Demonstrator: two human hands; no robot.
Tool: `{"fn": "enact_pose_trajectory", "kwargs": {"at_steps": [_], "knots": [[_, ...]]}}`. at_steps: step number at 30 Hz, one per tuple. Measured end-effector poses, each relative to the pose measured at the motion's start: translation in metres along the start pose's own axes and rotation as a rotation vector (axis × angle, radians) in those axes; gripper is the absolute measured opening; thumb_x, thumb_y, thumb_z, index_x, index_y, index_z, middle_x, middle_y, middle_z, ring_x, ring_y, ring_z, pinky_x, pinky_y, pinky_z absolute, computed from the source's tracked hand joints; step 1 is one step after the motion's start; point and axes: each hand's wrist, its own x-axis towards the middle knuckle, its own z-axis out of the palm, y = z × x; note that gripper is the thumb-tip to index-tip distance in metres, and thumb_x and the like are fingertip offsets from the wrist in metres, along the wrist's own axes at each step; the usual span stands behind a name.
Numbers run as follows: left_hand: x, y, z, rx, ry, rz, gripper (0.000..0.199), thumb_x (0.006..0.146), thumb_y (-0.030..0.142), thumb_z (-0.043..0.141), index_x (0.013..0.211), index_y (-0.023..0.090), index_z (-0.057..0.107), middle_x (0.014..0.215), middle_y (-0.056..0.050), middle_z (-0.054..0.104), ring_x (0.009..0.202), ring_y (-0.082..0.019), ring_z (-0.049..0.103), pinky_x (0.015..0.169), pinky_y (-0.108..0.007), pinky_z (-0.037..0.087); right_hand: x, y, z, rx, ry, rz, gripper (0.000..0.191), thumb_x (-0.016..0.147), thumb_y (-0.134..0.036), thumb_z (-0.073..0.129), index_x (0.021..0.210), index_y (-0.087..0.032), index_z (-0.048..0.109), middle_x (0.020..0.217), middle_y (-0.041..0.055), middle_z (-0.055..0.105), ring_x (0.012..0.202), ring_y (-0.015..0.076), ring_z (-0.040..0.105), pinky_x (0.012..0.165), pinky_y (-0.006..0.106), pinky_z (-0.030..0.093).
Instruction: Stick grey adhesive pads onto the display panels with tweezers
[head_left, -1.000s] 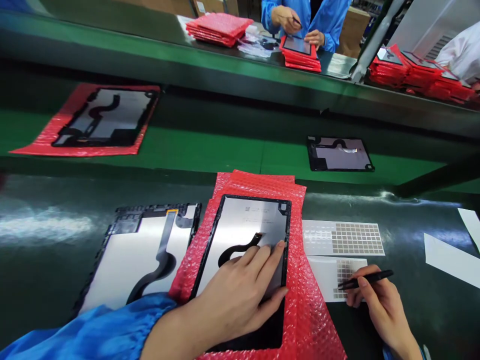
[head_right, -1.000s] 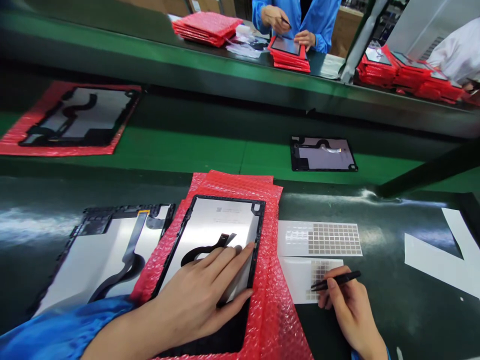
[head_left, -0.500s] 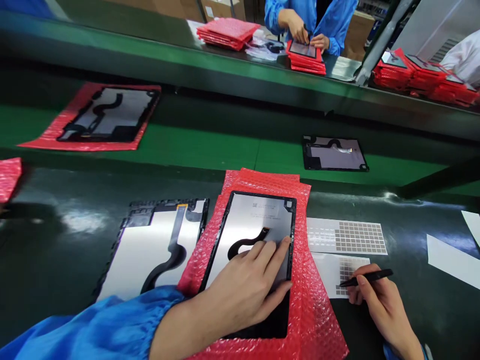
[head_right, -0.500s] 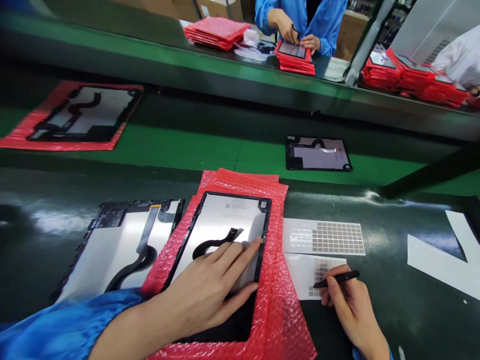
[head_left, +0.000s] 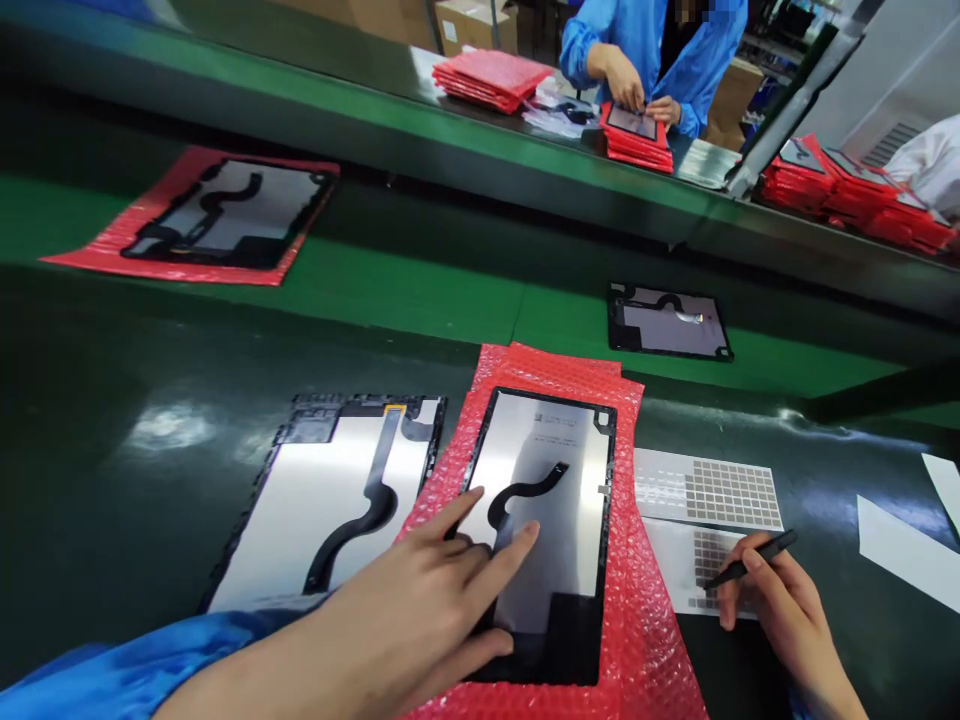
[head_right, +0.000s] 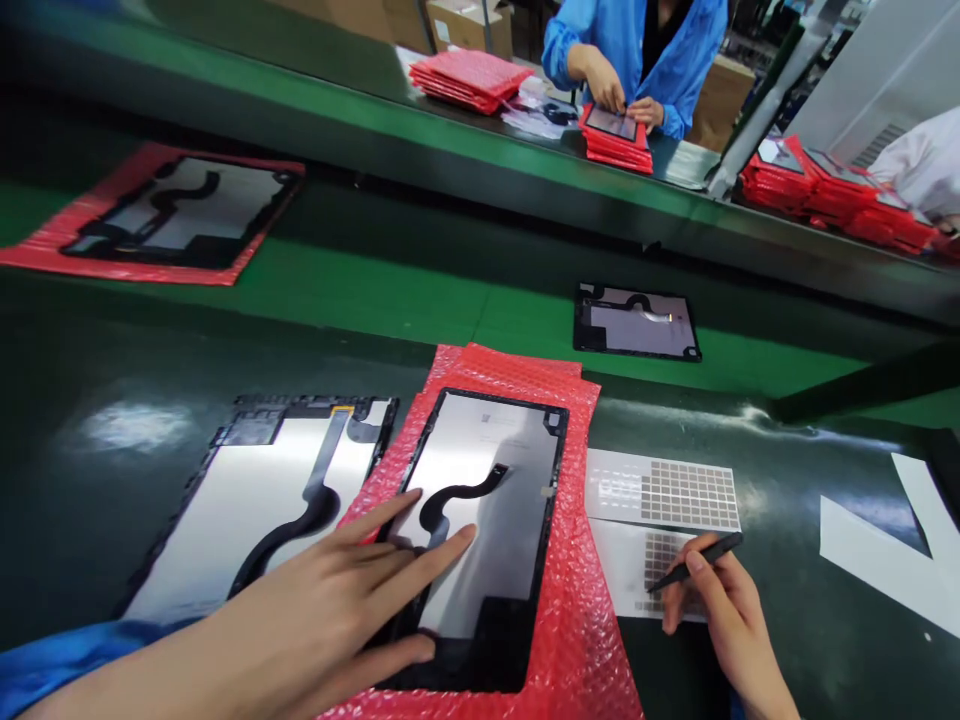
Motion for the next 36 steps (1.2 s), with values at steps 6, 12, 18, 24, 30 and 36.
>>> {"fn": "enact_pose_trajectory", "kwargs": {"at_steps": [6, 12, 18, 24, 30, 36], "knots": [[0.013, 0.023, 0.008, 0.173, -0.02, 0.044, 0.071, 0.098, 0.053, 0.071, 0.141, -0.002, 0.06, 0.08, -0.011, 0.078, 0.067, -0.025, 0.072, 0.113, -0.052, 0.045, 0.028, -0.043, 0.04, 0.039, -0.011, -0.172, 0.018, 0.105, -0.042, 0.065, 0.098, -0.026, 0.069, 0.067, 0.0049, 0.077, 0.052, 0.0242, 0.073, 0.052, 0.034, 0.062], [0.019, 0.02, 0.015, 0.173, 0.022, 0.016, 0.074, 0.096, 0.062, 0.069, 0.137, 0.0, 0.063, 0.066, -0.008, 0.074, 0.055, -0.024, 0.068, 0.099, -0.049, 0.053, 0.056, -0.087, 0.154, 0.032, -0.117, -0.344, 0.025, 0.104, -0.047, 0.068, 0.093, -0.025, 0.066, 0.069, 0.0062, 0.08, 0.053, 0.0243, 0.077, 0.053, 0.035, 0.066], [0.021, 0.0, 0.012, 0.085, 0.121, 0.052, 0.051, 0.1, 0.054, 0.065, 0.125, 0.009, 0.069, 0.063, -0.004, 0.073, 0.056, -0.025, 0.067, 0.111, -0.053, 0.045, 0.079, -0.085, 0.229, -0.059, -0.17, -0.232, 0.041, 0.096, -0.061, 0.074, 0.098, -0.021, 0.063, 0.075, 0.0069, 0.08, 0.063, 0.0231, 0.08, 0.06, 0.031, 0.067], [0.019, -0.007, -0.001, 0.031, 0.135, 0.061, 0.034, 0.093, 0.033, 0.072, 0.12, 0.013, 0.07, 0.059, 0.0, 0.071, 0.049, -0.023, 0.063, 0.11, -0.05, 0.045, 0.089, -0.072, 0.231, -0.148, -0.152, -0.139, 0.05, 0.094, -0.069, 0.07, 0.1, -0.019, 0.064, 0.077, 0.0074, 0.079, 0.065, 0.0234, 0.08, 0.06, 0.032, 0.068], [0.027, -0.009, 0.006, 0.033, 0.091, 0.057, 0.05, 0.092, 0.03, 0.072, 0.134, 0.004, 0.062, 0.06, -0.002, 0.072, 0.044, -0.023, 0.059, 0.094, -0.051, 0.053, 0.092, -0.075, 0.23, -0.151, -0.161, -0.116, 0.05, 0.092, -0.068, 0.073, 0.099, -0.019, 0.065, 0.076, 0.0082, 0.079, 0.063, 0.0236, 0.08, 0.056, 0.031, 0.067], [0.028, -0.008, 0.018, 0.061, 0.12, 0.06, 0.052, 0.097, 0.032, 0.066, 0.135, -0.004, 0.061, 0.059, -0.005, 0.071, 0.041, -0.023, 0.056, 0.085, -0.051, 0.053, 0.094, -0.077, 0.231, -0.166, -0.159, -0.116, 0.051, 0.089, -0.069, 0.076, 0.096, -0.019, 0.066, 0.073, 0.007, 0.078, 0.06, 0.0226, 0.078, 0.054, 0.029, 0.066]]}}
